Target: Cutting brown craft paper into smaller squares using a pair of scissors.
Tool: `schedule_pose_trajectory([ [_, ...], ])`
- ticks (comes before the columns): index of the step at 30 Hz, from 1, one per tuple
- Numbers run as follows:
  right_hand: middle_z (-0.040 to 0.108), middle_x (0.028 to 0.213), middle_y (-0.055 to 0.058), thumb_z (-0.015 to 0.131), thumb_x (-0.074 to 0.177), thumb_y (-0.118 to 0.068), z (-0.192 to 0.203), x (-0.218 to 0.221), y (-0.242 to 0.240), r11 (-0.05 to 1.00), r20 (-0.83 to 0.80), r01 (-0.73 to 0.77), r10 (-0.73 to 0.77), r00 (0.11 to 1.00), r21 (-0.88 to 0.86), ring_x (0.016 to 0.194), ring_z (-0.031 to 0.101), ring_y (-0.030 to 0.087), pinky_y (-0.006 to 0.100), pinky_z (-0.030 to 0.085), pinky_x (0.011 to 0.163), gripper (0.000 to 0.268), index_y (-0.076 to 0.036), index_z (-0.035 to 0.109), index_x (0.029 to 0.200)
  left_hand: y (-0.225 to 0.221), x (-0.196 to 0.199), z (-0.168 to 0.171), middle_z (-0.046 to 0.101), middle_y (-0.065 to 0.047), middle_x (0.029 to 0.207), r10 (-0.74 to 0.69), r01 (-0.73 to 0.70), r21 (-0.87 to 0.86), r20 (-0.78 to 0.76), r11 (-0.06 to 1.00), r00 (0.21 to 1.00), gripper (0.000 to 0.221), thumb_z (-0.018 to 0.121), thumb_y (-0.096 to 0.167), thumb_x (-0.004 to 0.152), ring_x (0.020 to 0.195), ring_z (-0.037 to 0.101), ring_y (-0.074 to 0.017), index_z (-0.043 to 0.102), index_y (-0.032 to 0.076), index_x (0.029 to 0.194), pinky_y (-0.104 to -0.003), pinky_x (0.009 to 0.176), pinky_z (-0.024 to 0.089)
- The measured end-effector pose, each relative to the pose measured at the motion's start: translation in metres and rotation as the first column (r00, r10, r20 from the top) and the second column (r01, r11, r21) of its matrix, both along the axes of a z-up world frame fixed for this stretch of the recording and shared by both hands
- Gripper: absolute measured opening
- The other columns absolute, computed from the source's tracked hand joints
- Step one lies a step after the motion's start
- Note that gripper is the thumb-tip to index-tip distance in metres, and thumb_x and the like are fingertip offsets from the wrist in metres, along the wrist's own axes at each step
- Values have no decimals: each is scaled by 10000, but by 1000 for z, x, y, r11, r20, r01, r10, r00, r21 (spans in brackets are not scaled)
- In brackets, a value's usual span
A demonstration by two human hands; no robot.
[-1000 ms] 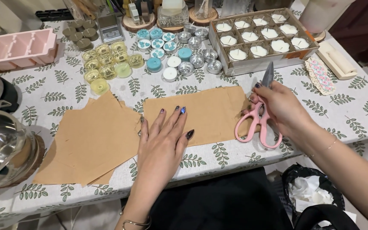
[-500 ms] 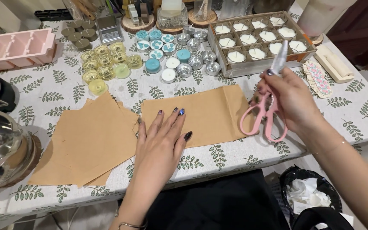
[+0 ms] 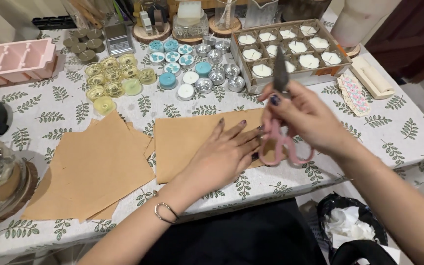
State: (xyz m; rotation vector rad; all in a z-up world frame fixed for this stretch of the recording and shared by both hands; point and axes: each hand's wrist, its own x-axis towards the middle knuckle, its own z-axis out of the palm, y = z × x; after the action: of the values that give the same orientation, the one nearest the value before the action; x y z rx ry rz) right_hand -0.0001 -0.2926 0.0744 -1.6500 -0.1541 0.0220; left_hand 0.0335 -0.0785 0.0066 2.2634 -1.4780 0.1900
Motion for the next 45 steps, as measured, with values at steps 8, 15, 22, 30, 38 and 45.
schedule_pose_trajectory([
  [8,594,766,25,430,1090,-184,-26,10,-4,997,-131,24,-14,991,75,641,598,107,276,526,614,171,-60,522,1162,6,-1,-1,515,-69,1495,3,-1,48,-43,999,999,428,505,262,985,1462,369,-331,580,126,1384,-605,1190,184],
  [15,594,799,31,484,1076,-158,-55,-2,-27,855,-348,397,-280,895,333,690,592,103,291,543,659,115,-55,534,1093,5,-1,-3,462,-28,1555,-2,4,38,-42,999,999,535,502,240,983,1482,324,-327,483,183,1514,-603,1203,149],
  [22,605,818,34,502,1065,-167,-54,-14,-31,776,-413,506,-348,842,376,698,597,125,307,562,690,114,-55,517,1048,5,-1,-2,441,1,1576,-8,12,53,-70,999,997,461,535,284,979,1500,286,-347,549,363,1433,-650,1197,66],
  [30,587,798,30,508,1072,-179,-57,-17,-35,790,-376,507,-378,846,344,694,597,135,315,559,689,118,-65,504,1041,5,-2,-2,444,0,1579,-5,8,38,-85,999,996,450,505,315,1005,1500,279,-345,543,382,1449,-649,1198,58],
  [38,617,827,41,499,1075,-176,-59,-16,-45,698,-533,572,-315,785,430,715,609,132,315,589,746,154,-30,531,1040,4,-1,-2,438,0,1582,-12,14,27,-79,1000,997,442,494,325,1004,1501,278,-344,562,373,1438,-649,1191,65],
  [45,598,813,39,480,1076,-179,-52,-18,-42,759,-439,525,-349,828,386,708,608,145,322,570,717,139,-56,522,1026,6,-2,-2,449,0,1577,-11,13,26,-74,1000,997,435,503,318,1006,1502,284,-343,575,360,1433,-649,1200,66],
])
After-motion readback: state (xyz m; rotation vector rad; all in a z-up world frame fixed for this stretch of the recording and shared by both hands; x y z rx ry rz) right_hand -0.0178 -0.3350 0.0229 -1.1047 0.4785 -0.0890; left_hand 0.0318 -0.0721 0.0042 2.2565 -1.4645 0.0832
